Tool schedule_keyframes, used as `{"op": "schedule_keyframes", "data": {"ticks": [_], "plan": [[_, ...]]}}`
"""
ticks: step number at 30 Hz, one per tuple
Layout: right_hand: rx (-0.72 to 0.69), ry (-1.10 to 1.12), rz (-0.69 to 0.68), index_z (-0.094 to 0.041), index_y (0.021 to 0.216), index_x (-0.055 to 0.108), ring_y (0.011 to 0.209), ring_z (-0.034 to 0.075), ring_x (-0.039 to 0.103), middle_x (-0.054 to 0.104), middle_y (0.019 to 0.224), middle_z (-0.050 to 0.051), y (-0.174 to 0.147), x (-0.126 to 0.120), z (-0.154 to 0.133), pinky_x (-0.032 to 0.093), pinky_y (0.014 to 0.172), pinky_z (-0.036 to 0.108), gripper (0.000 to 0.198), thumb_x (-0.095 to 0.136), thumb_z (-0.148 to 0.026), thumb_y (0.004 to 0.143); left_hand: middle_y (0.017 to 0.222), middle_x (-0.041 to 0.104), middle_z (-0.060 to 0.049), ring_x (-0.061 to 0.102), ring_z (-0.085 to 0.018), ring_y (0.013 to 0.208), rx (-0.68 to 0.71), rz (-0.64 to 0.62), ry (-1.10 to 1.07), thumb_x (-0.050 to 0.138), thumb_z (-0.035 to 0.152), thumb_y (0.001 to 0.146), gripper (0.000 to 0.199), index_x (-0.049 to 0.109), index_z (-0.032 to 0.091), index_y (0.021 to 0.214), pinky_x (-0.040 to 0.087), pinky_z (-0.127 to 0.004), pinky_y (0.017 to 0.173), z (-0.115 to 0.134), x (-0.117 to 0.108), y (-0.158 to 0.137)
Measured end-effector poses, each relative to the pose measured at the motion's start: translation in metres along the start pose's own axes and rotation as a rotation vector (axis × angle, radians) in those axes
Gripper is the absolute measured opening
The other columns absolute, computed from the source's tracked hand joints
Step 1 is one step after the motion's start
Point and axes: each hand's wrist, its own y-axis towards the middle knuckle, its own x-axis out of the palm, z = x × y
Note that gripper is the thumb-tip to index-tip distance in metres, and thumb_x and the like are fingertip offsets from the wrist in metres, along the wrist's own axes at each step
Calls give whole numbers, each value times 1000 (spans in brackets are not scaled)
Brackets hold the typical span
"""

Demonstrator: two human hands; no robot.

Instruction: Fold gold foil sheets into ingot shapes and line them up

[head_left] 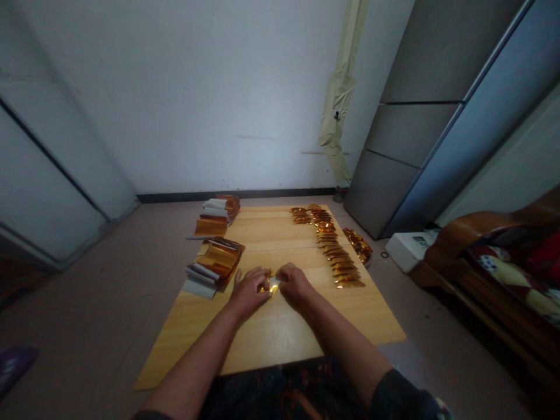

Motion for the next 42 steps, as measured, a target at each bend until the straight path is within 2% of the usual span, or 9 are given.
{"op": "schedule_keyframes", "data": {"ticks": [5,10,14,20,32,36,42], "plan": [[-28,-48,-51,-18,79,62,72,11,48,50,81,-3,-4,0,-2,34,61,20,18,66,-10,63,136,59,1,41,-27,136,-2,-3,1,64,27,72,4,61,25,74,5,-63,114,1,-1,-1],[-19,-34,-61,-18,81,62,74,11,48,51,84,-2,-2,0,2,35,64,21,24,62,-4,61,136,59,0,41,-27,136,1,-3,2,63,27,72,4,60,24,73,6,-64,113,0,0,-1],[-2,-17,-17,-18,79,61,75,12,48,51,83,-1,0,3,4,36,66,21,24,55,-1,62,137,59,1,41,-27,136,5,0,9,63,26,72,3,61,24,73,7,-64,113,0,0,-1],[16,-75,-16,-18,78,59,72,12,46,48,81,-2,-4,3,-4,33,63,21,17,59,-7,65,138,58,-1,41,-27,136,20,-10,22,59,28,75,4,62,25,75,6,-64,114,-3,1,0],[-72,-147,8,-20,84,59,78,13,48,53,87,0,-19,9,-8,35,67,23,12,66,-18,74,137,59,0,41,-25,136,36,6,34,57,30,79,7,63,25,78,6,-63,114,-8,5,0],[-130,-277,3,-19,83,61,80,15,49,57,88,2,-26,10,-15,33,70,26,4,61,-18,80,138,58,-2,41,-25,135,24,25,43,57,33,81,13,65,26,87,8,-61,115,-8,8,0],[-254,-483,-40,-21,94,65,88,20,49,63,93,6,-41,13,-24,30,76,32,11,58,-25,86,136,60,0,44,-26,132,-12,93,37,57,36,82,13,60,25,75,16,-59,113,-3,12,0]]}}
